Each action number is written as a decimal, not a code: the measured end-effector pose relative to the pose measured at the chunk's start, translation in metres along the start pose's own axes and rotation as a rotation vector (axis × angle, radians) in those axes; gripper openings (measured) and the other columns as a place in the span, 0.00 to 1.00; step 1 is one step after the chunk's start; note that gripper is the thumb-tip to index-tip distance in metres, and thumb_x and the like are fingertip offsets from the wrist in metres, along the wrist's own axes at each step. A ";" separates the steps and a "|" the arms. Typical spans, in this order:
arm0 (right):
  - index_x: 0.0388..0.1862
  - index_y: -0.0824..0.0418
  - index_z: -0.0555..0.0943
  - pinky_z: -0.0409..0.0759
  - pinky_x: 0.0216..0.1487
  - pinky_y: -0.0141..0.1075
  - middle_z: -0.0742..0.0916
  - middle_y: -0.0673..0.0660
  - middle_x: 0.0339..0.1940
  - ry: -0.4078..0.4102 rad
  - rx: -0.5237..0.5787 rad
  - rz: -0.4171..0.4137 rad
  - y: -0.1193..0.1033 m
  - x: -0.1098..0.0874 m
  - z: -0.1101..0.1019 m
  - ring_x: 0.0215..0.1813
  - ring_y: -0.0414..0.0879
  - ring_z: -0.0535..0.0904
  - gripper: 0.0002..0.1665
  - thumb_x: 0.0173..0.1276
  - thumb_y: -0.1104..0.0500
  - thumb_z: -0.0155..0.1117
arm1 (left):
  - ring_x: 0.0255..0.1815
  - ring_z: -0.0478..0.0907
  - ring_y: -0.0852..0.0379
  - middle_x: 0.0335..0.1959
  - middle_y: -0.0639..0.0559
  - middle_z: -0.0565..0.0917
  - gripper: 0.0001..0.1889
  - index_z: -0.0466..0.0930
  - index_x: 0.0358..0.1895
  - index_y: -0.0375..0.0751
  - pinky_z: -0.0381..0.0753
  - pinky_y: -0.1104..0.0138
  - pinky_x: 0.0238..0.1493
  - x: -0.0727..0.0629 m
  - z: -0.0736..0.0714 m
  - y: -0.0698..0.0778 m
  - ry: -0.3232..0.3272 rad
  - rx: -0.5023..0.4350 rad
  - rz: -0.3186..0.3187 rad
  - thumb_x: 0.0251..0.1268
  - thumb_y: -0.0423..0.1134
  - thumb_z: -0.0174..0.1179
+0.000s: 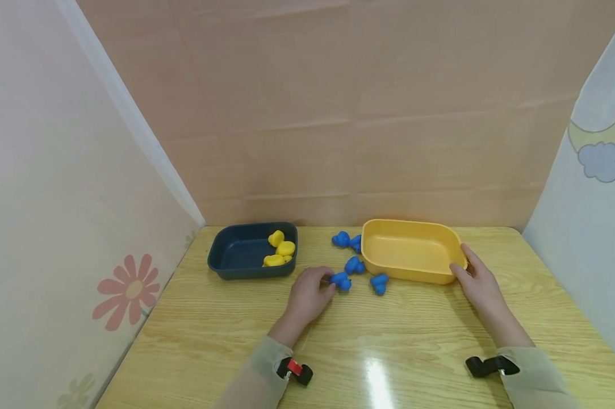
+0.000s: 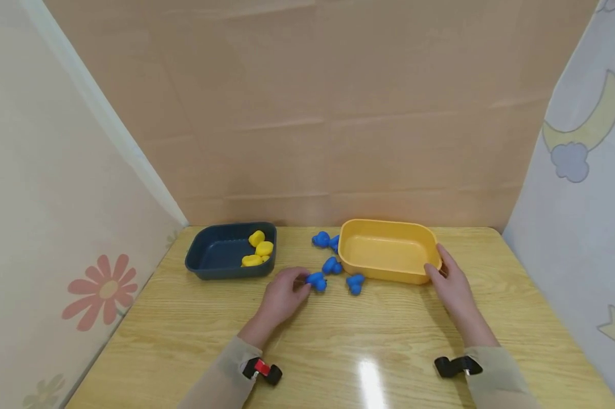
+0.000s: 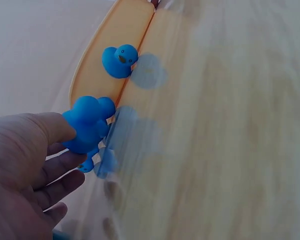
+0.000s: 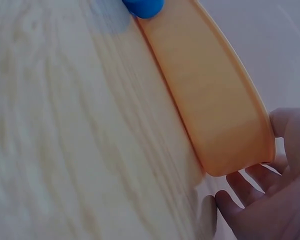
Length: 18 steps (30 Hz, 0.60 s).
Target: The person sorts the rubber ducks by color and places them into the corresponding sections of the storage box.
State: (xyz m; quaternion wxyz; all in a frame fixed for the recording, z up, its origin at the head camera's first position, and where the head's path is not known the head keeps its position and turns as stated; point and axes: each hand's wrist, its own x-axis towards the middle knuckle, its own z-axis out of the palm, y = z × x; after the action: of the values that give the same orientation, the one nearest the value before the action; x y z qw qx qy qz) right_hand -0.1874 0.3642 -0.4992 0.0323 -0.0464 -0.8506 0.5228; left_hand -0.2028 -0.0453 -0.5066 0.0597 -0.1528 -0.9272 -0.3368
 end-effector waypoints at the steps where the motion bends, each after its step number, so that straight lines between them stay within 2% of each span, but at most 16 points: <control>1: 0.95 0.54 0.40 0.48 0.87 0.37 0.46 0.65 0.93 0.001 0.000 -0.003 0.000 -0.001 -0.001 0.90 0.71 0.42 0.47 0.92 0.43 0.51 | 0.52 0.82 0.55 0.50 0.58 0.90 0.09 0.90 0.54 0.47 0.83 0.57 0.57 -0.001 -0.002 0.001 0.004 -0.005 -0.005 0.76 0.40 0.74; 3: 0.95 0.53 0.41 0.47 0.79 0.20 0.46 0.65 0.93 0.008 0.000 -0.008 0.000 -0.002 -0.001 0.90 0.69 0.41 0.47 0.92 0.43 0.51 | 0.52 0.82 0.55 0.50 0.58 0.90 0.09 0.90 0.54 0.47 0.83 0.57 0.56 -0.003 -0.005 0.003 0.015 -0.017 -0.012 0.76 0.41 0.74; 5: 0.95 0.53 0.42 0.48 0.71 0.12 0.47 0.65 0.93 0.016 -0.001 -0.016 0.001 -0.004 -0.002 0.90 0.68 0.41 0.46 0.92 0.43 0.51 | 0.53 0.82 0.54 0.50 0.58 0.91 0.09 0.90 0.54 0.47 0.83 0.57 0.56 -0.003 -0.007 0.006 0.032 -0.024 -0.008 0.77 0.42 0.74; 12: 0.95 0.50 0.43 0.49 0.66 0.08 0.47 0.64 0.93 0.037 0.053 -0.023 0.008 -0.007 -0.002 0.91 0.65 0.39 0.47 0.91 0.39 0.51 | 0.56 0.84 0.52 0.51 0.56 0.91 0.10 0.89 0.55 0.46 0.82 0.53 0.63 0.002 -0.007 0.021 0.079 -0.028 0.035 0.78 0.43 0.73; 16: 0.95 0.50 0.48 0.52 0.63 0.07 0.50 0.65 0.93 0.063 0.056 -0.045 0.015 -0.006 -0.002 0.91 0.66 0.43 0.45 0.91 0.38 0.50 | 0.58 0.84 0.52 0.53 0.56 0.91 0.12 0.89 0.58 0.46 0.81 0.54 0.66 0.009 -0.004 0.032 0.106 -0.015 0.049 0.79 0.43 0.72; 18: 0.95 0.51 0.51 0.52 0.68 0.10 0.53 0.67 0.92 0.077 0.034 -0.056 0.017 -0.006 -0.002 0.90 0.68 0.45 0.43 0.91 0.38 0.49 | 0.60 0.84 0.52 0.54 0.56 0.91 0.12 0.88 0.58 0.46 0.80 0.54 0.67 0.012 -0.003 0.037 0.114 -0.019 0.053 0.79 0.43 0.72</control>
State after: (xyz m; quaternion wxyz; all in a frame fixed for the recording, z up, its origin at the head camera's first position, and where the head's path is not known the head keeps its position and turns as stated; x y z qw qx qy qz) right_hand -0.1805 0.3728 -0.5131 0.0803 -0.0422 -0.8407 0.5339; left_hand -0.2026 -0.0173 -0.4792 0.1199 -0.1583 -0.9147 -0.3521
